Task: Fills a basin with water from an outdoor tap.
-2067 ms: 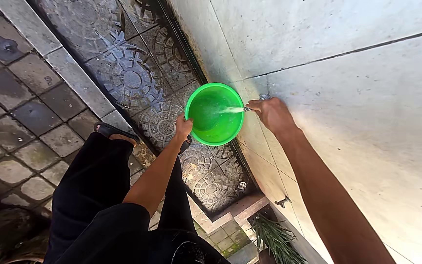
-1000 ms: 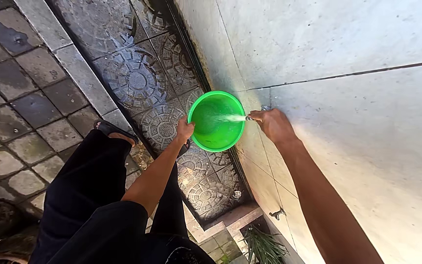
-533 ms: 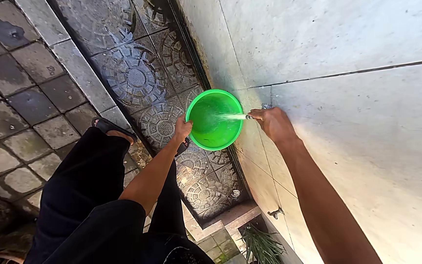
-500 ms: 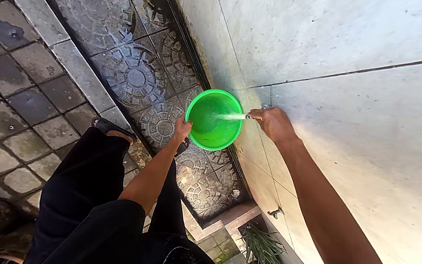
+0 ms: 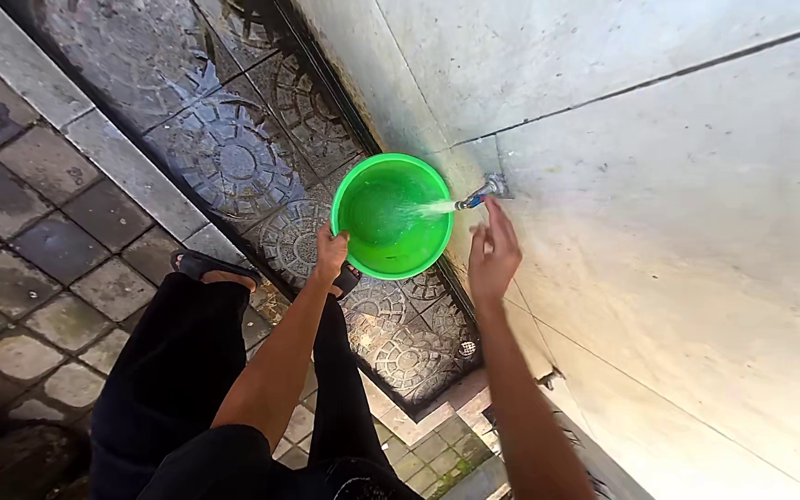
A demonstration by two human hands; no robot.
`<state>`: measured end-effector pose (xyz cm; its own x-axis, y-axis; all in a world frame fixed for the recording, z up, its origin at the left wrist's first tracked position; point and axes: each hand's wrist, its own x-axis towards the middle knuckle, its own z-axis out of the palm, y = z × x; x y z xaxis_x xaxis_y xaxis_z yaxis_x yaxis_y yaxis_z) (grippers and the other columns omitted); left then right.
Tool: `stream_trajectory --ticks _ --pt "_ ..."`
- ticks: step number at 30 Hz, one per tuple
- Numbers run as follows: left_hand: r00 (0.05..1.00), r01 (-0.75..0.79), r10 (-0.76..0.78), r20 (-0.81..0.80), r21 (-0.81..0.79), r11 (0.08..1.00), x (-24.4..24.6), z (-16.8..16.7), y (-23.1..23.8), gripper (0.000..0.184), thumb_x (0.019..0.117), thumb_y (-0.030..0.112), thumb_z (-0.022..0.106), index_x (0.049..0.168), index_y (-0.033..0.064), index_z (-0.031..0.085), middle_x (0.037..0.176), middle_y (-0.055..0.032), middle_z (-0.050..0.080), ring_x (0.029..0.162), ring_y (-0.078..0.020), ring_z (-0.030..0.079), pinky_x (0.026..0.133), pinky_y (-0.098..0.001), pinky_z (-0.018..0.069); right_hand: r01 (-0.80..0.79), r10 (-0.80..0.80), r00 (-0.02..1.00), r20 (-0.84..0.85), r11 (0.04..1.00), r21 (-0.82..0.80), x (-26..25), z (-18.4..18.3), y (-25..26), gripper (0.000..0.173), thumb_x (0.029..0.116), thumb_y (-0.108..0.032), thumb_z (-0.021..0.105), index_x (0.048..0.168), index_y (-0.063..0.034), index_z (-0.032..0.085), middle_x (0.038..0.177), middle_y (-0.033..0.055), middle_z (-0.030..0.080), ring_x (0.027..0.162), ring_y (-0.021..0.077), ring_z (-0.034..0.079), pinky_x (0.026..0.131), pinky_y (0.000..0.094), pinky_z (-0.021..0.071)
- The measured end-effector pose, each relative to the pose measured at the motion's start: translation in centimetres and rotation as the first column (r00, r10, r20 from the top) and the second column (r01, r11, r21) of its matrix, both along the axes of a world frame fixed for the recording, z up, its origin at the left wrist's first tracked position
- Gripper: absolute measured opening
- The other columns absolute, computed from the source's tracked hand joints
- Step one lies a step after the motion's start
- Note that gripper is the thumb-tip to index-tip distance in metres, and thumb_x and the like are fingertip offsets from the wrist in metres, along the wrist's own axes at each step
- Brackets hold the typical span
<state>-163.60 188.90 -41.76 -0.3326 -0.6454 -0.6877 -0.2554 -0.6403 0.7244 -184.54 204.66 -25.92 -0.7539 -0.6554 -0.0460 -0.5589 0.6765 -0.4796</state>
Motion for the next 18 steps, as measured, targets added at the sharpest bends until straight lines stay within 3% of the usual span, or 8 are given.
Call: stream_trajectory --ticks 1,3,5,8,12,16,18 --pt "1.000 0.004 -0.004 -0.002 -0.004 1.000 -0.1 0.0 -0.3 0.034 0.0911 -0.007 0.054 0.124 -0.0003 0.063 0.107 -0.0111 0.072 0.093 -0.0140 0.070 0.083 -0.0352 0.0591 0.222 -0.218 0.971 0.097 0.974 -0.035 2.0 -2.4 1.4 0.045 0.1046 -0.015 0.056 0.150 -0.0166 0.054 0.144 0.0044 0.061 0.104 0.0179 0.071 0.084 0.0377 0.0620" --pt "1.000 0.023 -0.023 0.000 -0.007 1.000 0.0 -0.4 -0.4 0.032 0.0907 -0.005 0.056 0.121 -0.0009 0.063 0.106 -0.0117 0.072 0.094 -0.0158 0.070 0.084 -0.0377 0.0594 0.528 -0.523 0.765 0.375 0.843 0.100 5.1 -6.3 3.4 0.053 0.1039 -0.023 0.060 0.154 -0.0139 0.046 0.145 0.0112 0.058 0.106 0.0249 0.070 0.088 0.0433 0.0605" --pt "0.999 0.044 -0.044 0.013 -0.006 0.999 0.0 -0.3 -0.5 0.032 0.0898 -0.005 0.056 0.121 -0.0012 0.062 0.107 -0.0124 0.071 0.095 -0.0170 0.069 0.084 -0.0389 0.0588 0.615 -0.604 0.578 0.549 0.764 0.193 6.7 -8.8 3.9 0.053 0.1055 -0.033 0.059 0.153 -0.0119 0.047 0.143 0.0147 0.060 0.111 0.0293 0.069 0.092 0.0487 0.0581" --pt "0.999 0.037 -0.037 0.023 -0.012 0.999 -0.3 0.5 -0.8 0.035 0.0882 -0.007 0.055 0.122 -0.0003 0.061 0.105 -0.0104 0.070 0.092 -0.0150 0.069 0.081 -0.0364 0.0594 0.646 -0.582 0.494 0.645 0.743 0.175 6.6 -9.5 2.3 0.054 0.1066 -0.041 0.054 0.153 -0.0141 0.047 0.140 0.0130 0.062 0.115 0.0279 0.067 0.094 0.0500 0.0566" --pt "0.998 0.047 -0.046 0.031 -0.019 0.999 -0.7 1.9 -0.9 0.036 0.0899 -0.007 0.055 0.124 0.0016 0.059 0.105 -0.0092 0.070 0.090 -0.0154 0.070 0.076 -0.0372 0.0606 0.721 -0.581 0.457 0.673 0.685 0.102 3.9 -8.6 0.4 0.053 0.1063 -0.043 0.053 0.149 -0.0111 0.052 0.137 0.0131 0.064 0.123 0.0230 0.064 0.105 0.0471 0.0522" --pt "0.988 0.152 -0.151 0.032 -0.054 0.987 -0.5 4.5 -0.3 0.034 0.0905 -0.003 0.055 0.122 0.0071 0.059 0.104 -0.0055 0.070 0.089 -0.0133 0.069 0.073 -0.0356 0.0603 0.714 -0.535 0.532 0.656 0.700 -0.008 2.0 -7.0 1.0 0.048 0.1059 -0.039 0.055 0.148 -0.0144 0.052 0.123 0.0123 0.068 0.109 0.0216 0.067 0.096 0.0447 0.0554" --pt "0.987 0.158 -0.157 0.023 -0.063 0.985 -0.7 5.8 -0.1 0.031 0.0900 -0.002 0.055 0.119 0.0086 0.060 0.103 -0.0037 0.070 0.088 -0.0126 0.069 0.073 -0.0353 0.0606 0.661 -0.452 0.610 0.650 0.743 -0.104 1.7 -6.4 1.5 0.044 0.1038 -0.038 0.059 0.143 -0.0182 0.057 0.123 0.0099 0.068 0.111 0.0204 0.067 0.094 0.0446 0.0570"
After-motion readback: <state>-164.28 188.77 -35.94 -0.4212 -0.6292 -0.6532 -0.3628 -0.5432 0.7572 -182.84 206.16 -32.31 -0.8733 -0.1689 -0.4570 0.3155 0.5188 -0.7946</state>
